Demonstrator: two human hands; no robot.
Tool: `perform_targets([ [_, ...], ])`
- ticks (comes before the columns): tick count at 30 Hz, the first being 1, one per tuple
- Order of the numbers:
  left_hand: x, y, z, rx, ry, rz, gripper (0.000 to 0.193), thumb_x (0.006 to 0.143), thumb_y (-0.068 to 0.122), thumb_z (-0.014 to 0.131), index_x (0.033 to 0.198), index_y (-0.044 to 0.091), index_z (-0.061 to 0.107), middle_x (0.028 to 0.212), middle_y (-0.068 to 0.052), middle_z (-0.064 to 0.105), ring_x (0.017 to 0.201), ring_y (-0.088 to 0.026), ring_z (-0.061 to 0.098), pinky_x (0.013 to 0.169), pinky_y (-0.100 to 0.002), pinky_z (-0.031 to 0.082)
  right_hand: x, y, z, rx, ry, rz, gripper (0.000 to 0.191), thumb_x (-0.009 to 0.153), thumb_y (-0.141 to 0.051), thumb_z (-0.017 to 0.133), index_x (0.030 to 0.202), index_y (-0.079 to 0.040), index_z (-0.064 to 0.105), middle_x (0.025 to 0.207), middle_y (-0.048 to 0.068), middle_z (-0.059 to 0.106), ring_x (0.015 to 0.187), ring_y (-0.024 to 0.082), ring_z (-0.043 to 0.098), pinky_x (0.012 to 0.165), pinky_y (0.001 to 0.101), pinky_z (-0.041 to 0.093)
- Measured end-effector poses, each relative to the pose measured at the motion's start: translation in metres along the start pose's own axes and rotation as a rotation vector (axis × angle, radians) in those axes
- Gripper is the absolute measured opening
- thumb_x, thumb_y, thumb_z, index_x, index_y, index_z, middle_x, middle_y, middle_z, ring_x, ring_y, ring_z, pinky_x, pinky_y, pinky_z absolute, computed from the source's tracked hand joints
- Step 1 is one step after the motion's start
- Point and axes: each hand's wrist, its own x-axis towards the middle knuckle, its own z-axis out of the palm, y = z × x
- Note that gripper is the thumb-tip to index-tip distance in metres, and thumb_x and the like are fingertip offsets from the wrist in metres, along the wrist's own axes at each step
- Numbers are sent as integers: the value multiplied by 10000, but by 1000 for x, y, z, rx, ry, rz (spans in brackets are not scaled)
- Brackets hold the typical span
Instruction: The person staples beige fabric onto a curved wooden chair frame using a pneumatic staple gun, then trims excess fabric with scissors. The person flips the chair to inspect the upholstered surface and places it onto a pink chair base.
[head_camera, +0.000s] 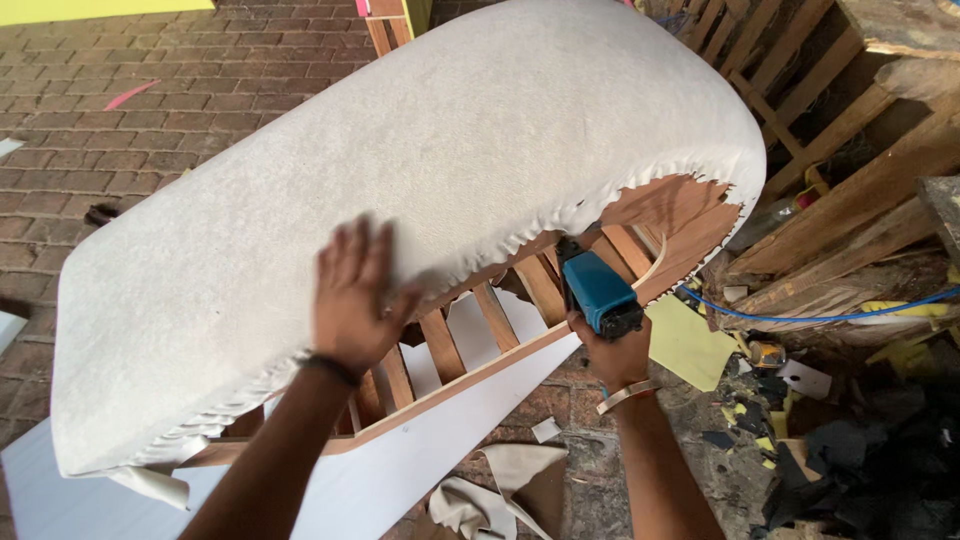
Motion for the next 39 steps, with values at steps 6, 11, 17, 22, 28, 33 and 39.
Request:
perform_targets([
  [6,96,102,-3,149,-48,64,875,919,757,455,1629,306,216,1692,-156,146,1549,-385,140,1228,-612,90,-32,22,4,174,47,44,385,784,-140,872,1074,2,662,981,84,710,835,197,686,714,346,590],
  [11,97,102,-3,176,-3,34,904,889,773,526,1609,306,241,1676,-170,188,1534,-393,189,1205,-625,135,-10,38,26,-187,157,74,696,729,-195,967,1170,45,485,1069,107,674,974,216,673,817,354,586],
  [17,102,98,9,183,17,41,897,887,748,564,1612,304,276,1674,-174,227,1533,-398,230,1218,-623,174,-21,39,29,274,-37,124,384,797,-179,881,1076,-5,683,965,104,752,897,207,740,827,360,631],
  [22,103,93,15,215,12,27,912,874,751,580,1611,303,283,1677,-175,231,1523,-397,245,1213,-619,185,-11,37,28,164,4,-9,366,845,-196,847,1131,-22,699,1064,72,750,962,179,722,859,336,599],
  [28,105,90,17,215,32,22,902,887,757,571,1615,307,286,1677,-161,233,1533,-385,243,1226,-599,184,-8,35,27,44,-6,-124,411,826,-263,872,1083,-15,670,993,84,744,911,198,733,817,351,609],
  [33,104,90,16,218,34,23,901,890,751,577,1615,304,286,1680,-164,234,1534,-386,243,1227,-599,182,-8,36,35,-176,44,3,430,759,-306,909,960,-10,670,826,94,744,719,211,745,658,362,621],
  [39,104,90,16,237,17,0,918,861,745,593,1611,317,280,1677,-156,228,1530,-376,233,1224,-594,174,-1,29,38,-99,8,-47,403,784,-326,888,979,-33,690,839,78,764,765,180,767,692,321,647],
])
